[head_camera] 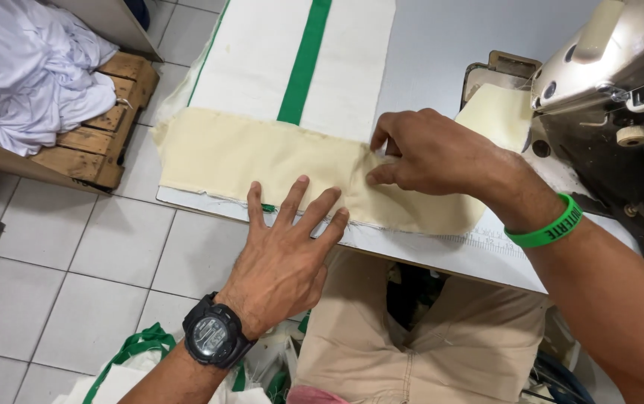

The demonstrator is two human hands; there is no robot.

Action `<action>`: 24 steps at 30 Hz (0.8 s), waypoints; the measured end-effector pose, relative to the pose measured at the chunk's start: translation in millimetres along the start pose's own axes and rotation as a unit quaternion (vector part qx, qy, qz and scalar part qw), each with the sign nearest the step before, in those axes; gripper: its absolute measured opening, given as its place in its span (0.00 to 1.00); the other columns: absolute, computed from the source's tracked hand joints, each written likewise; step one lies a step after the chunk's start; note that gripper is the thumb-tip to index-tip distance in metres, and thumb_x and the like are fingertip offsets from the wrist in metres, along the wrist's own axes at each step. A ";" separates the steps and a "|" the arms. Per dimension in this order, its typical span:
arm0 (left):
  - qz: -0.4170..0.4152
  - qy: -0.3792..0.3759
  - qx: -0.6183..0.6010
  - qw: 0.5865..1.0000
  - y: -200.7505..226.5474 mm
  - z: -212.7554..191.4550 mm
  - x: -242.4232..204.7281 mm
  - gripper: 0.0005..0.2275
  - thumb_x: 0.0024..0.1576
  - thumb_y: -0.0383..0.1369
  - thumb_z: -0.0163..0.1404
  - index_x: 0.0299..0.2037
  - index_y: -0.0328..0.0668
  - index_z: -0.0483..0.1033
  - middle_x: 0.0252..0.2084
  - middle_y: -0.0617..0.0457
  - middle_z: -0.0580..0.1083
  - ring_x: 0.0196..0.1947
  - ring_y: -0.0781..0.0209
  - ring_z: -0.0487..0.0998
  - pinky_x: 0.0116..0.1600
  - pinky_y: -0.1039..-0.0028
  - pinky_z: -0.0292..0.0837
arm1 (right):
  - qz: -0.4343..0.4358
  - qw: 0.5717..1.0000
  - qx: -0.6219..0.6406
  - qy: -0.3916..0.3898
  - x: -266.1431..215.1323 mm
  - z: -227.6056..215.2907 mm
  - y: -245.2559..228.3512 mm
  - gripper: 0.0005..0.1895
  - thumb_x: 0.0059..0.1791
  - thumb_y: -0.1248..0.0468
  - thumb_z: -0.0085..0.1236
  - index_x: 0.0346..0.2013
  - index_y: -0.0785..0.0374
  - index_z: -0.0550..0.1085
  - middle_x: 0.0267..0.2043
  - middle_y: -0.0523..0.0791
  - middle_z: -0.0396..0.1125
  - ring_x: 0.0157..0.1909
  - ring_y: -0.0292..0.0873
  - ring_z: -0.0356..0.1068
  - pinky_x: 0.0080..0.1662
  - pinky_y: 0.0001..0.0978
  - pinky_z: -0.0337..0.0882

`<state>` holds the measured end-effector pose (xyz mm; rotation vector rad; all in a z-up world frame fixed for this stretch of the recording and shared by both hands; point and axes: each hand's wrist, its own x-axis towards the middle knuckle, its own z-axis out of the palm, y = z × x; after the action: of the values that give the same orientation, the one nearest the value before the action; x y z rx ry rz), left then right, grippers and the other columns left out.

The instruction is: Preparing and positioning a tote bag for sewing by marking and folding edges

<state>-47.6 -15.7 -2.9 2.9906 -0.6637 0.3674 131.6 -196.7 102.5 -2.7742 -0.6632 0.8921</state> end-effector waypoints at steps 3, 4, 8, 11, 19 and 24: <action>-0.001 0.001 0.000 1.000 -0.2 -0.9 -1.2 0.35 0.46 0.39 0.60 0.69 0.50 0.69 0.76 0.48 0.63 0.79 0.34 0.58 0.66 0.14 0.53 | -0.032 0.999 0.011 0.008 4.4 -1.0 0.8 0.14 0.56 0.57 0.64 0.54 0.55 0.80 0.49 0.44 0.80 0.48 0.47 0.75 0.50 0.45 0.73; -0.003 0.003 -0.004 1.000 -0.2 -0.9 -1.6 0.36 0.45 0.38 0.60 0.69 0.50 0.69 0.75 0.48 0.64 0.80 0.35 0.58 0.67 0.15 0.53 | -0.063 0.998 0.013 0.020 6.7 -0.7 2.9 0.08 0.57 0.60 0.60 0.46 0.56 0.84 0.50 0.43 0.80 0.50 0.45 0.76 0.52 0.43 0.73; -0.002 0.005 -0.006 1.000 -0.8 -1.3 -1.1 0.34 0.47 0.38 0.59 0.69 0.51 0.70 0.76 0.48 0.64 0.79 0.36 0.58 0.68 0.16 0.52 | -0.126 0.989 0.021 0.074 1.0 -1.8 12.0 0.11 0.57 0.70 0.49 0.47 0.56 0.78 0.45 0.43 0.81 0.43 0.49 0.76 0.44 0.45 0.71; 0.000 0.009 -0.005 1.000 -1.5 -3.6 -0.2 0.33 0.47 0.37 0.60 0.68 0.50 0.71 0.75 0.49 0.65 0.78 0.36 0.60 0.66 0.15 0.54 | -0.161 0.979 0.060 0.109 2.8 -0.8 16.9 0.08 0.57 0.61 0.62 0.50 0.57 0.80 0.49 0.43 0.80 0.46 0.46 0.77 0.47 0.44 0.75; -0.002 0.005 -0.013 1.000 -0.6 -3.6 -0.2 0.34 0.47 0.38 0.60 0.69 0.50 0.70 0.75 0.46 0.64 0.79 0.33 0.59 0.66 0.14 0.53 | -0.231 0.967 0.081 0.070 10.8 10.3 19.5 0.08 0.55 0.65 0.61 0.49 0.60 0.81 0.47 0.45 0.83 0.48 0.46 0.81 0.49 0.39 0.76; 0.002 0.050 -0.004 0.999 3.3 -12.9 3.0 0.28 0.48 0.34 0.57 0.63 0.46 0.74 0.67 0.44 0.67 0.74 0.36 0.62 0.71 0.21 0.53 | -0.453 0.868 -0.147 0.138 28.1 23.4 17.4 0.14 0.48 0.71 0.64 0.48 0.59 0.78 0.42 0.44 0.78 0.40 0.49 0.74 0.40 0.45 0.76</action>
<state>-49.3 -18.5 10.4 2.9411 -0.6602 0.5089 144.7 -199.2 64.3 -2.2408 -1.9108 0.1889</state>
